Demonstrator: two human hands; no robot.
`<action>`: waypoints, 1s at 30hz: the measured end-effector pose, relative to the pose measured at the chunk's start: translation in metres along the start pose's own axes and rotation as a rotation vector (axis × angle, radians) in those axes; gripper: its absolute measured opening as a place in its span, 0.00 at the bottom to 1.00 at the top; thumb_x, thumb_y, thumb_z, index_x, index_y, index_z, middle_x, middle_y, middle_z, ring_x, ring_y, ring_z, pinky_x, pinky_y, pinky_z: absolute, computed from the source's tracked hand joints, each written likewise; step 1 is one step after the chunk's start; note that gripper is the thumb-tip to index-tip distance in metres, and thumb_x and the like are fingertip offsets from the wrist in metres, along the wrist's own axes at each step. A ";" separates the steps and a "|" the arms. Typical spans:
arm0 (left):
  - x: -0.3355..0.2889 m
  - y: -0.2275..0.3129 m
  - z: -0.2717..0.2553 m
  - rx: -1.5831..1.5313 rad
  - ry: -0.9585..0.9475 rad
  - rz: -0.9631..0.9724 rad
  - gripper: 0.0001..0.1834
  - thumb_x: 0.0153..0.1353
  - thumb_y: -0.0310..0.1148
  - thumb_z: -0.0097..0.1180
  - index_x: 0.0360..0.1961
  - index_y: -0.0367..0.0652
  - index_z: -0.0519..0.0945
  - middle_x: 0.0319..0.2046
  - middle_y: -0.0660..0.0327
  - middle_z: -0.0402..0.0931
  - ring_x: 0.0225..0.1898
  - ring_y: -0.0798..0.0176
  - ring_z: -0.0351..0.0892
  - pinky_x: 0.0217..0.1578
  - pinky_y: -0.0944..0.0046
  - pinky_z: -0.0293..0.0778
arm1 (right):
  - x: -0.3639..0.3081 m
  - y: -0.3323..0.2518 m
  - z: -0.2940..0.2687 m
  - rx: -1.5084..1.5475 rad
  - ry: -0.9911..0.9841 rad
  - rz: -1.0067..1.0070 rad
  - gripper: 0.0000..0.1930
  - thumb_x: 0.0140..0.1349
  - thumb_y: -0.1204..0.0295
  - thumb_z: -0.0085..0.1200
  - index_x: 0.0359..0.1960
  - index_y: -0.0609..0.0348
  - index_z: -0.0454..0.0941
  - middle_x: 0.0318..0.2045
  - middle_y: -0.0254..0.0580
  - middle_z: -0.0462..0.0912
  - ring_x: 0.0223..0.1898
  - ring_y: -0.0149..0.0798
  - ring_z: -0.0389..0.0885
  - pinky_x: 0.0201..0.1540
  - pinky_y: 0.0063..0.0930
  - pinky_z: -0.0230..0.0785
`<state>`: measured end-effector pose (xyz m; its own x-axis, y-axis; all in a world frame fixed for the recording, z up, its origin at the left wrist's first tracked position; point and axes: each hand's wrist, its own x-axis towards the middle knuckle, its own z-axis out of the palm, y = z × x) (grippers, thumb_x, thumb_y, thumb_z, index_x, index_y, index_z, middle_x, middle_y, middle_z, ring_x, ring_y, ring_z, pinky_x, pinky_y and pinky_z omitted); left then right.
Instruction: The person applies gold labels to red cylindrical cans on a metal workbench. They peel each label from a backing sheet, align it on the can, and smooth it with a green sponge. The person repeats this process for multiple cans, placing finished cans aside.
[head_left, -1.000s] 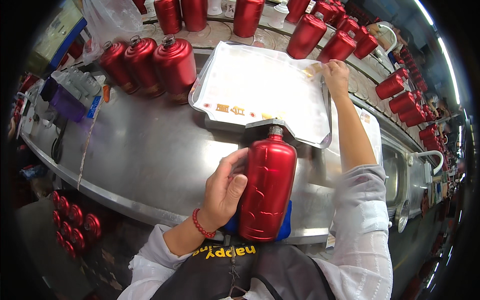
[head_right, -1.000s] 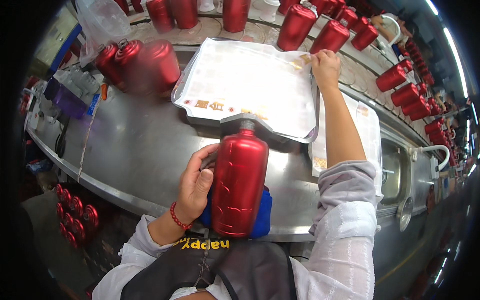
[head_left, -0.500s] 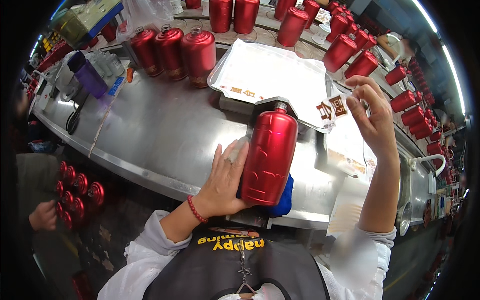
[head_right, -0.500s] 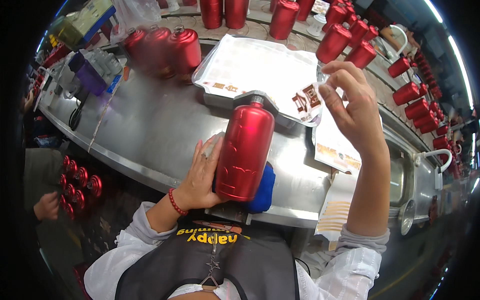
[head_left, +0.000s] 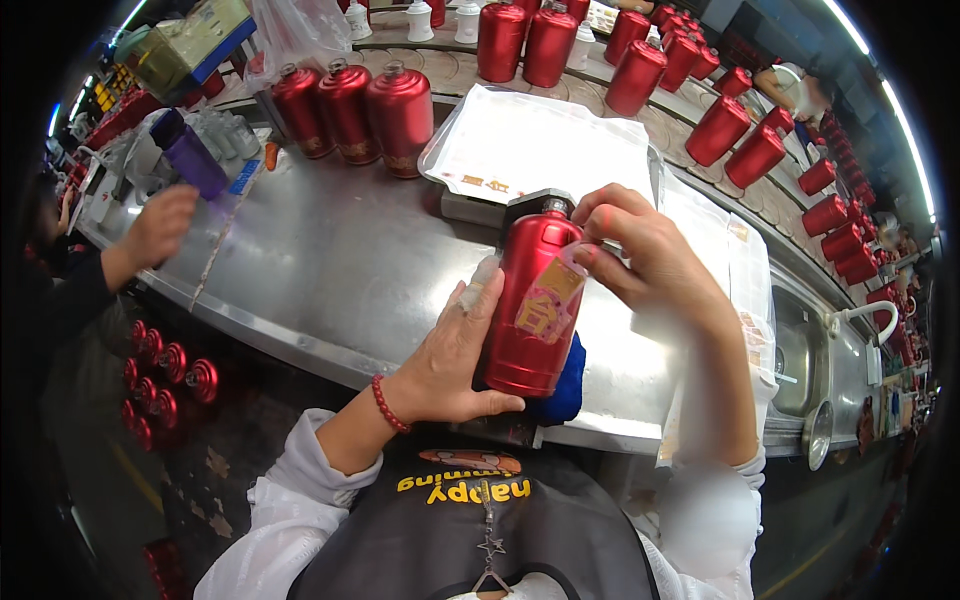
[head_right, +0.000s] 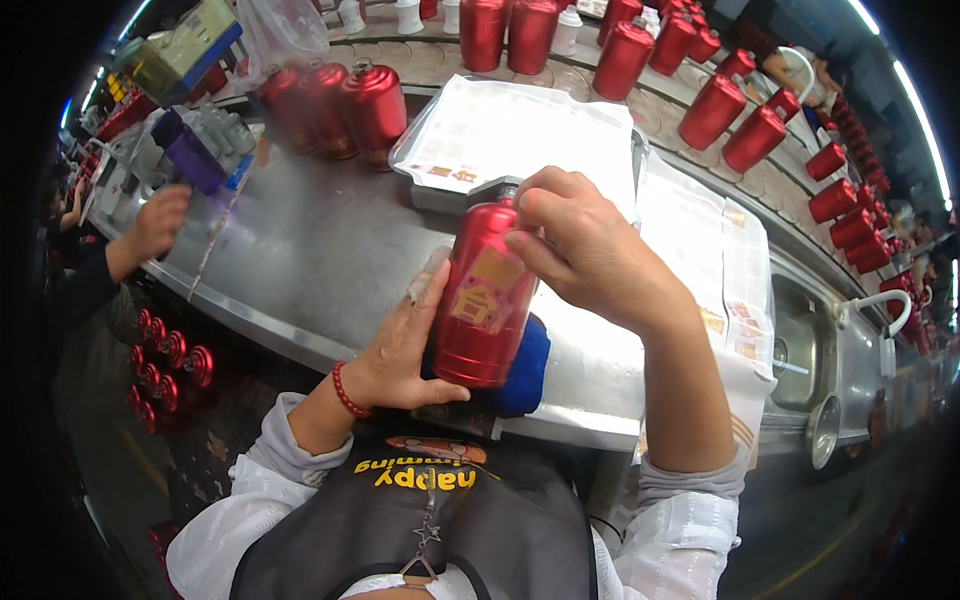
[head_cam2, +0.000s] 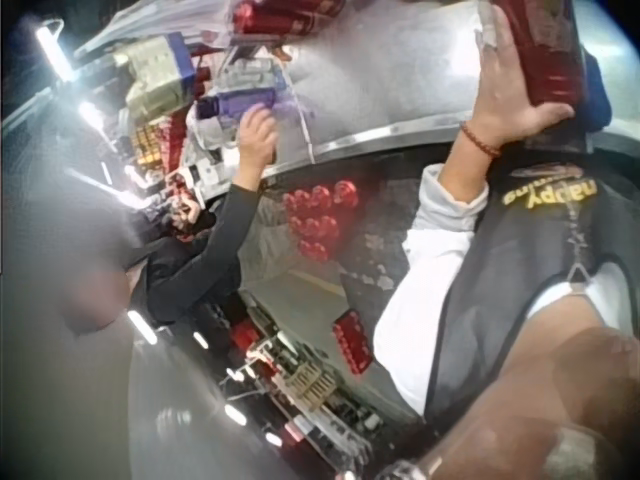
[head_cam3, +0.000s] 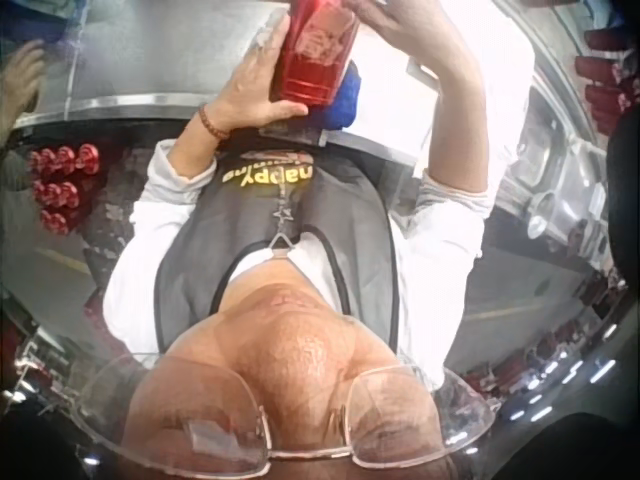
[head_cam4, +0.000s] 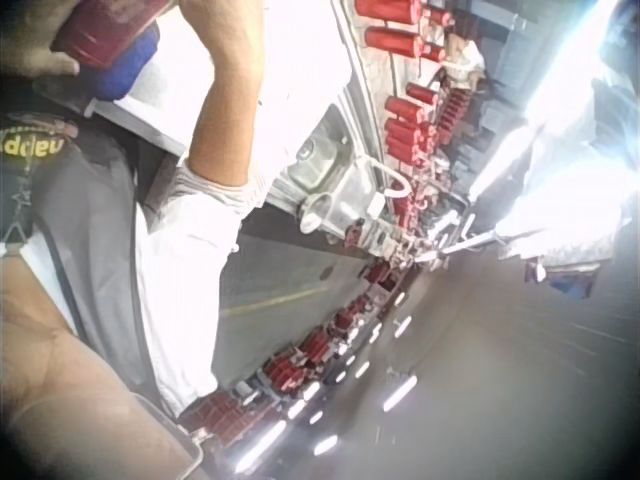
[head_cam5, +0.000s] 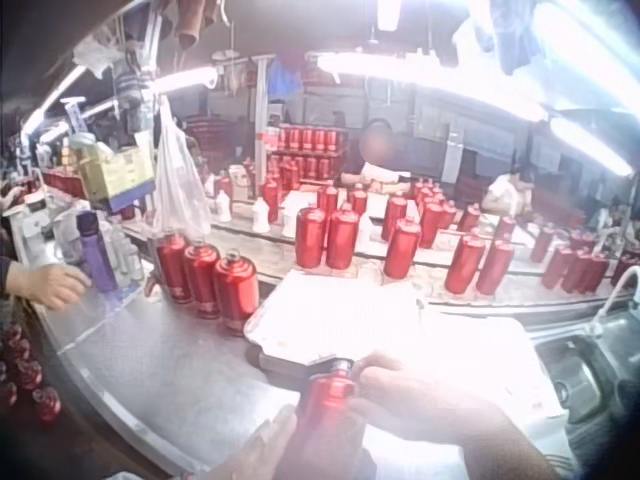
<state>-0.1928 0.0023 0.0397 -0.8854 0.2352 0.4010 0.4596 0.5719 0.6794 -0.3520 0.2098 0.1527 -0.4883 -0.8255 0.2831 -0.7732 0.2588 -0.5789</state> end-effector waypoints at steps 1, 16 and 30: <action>-0.001 0.000 -0.004 -0.068 -0.029 -0.025 0.62 0.59 0.58 0.66 0.76 0.29 0.43 0.72 0.35 0.53 0.74 0.39 0.54 0.73 0.44 0.47 | 0.003 0.011 0.011 -0.010 0.001 0.013 0.09 0.62 0.72 0.61 0.33 0.65 0.75 0.42 0.50 0.79 0.46 0.52 0.77 0.49 0.41 0.73; 0.034 0.002 0.019 -0.702 0.186 -0.321 0.50 0.68 0.45 0.61 0.75 0.29 0.42 0.71 0.44 0.52 0.73 0.53 0.54 0.72 0.56 0.52 | 0.011 0.031 0.033 0.082 0.063 0.051 0.09 0.61 0.73 0.61 0.36 0.65 0.75 0.41 0.50 0.77 0.46 0.53 0.75 0.49 0.41 0.72; 0.038 -0.004 0.016 -1.019 0.191 -0.401 0.41 0.76 0.46 0.47 0.77 0.36 0.41 0.70 0.51 0.57 0.68 0.61 0.63 0.67 0.60 0.63 | 0.015 0.032 0.037 0.018 0.096 0.005 0.11 0.63 0.75 0.62 0.33 0.60 0.69 0.40 0.44 0.79 0.43 0.44 0.78 0.43 0.34 0.74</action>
<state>-0.2297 0.0212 0.0422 -0.9977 0.0026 0.0675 0.0622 -0.3545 0.9330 -0.3694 0.1867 0.1096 -0.5291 -0.7724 0.3514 -0.7637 0.2530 -0.5939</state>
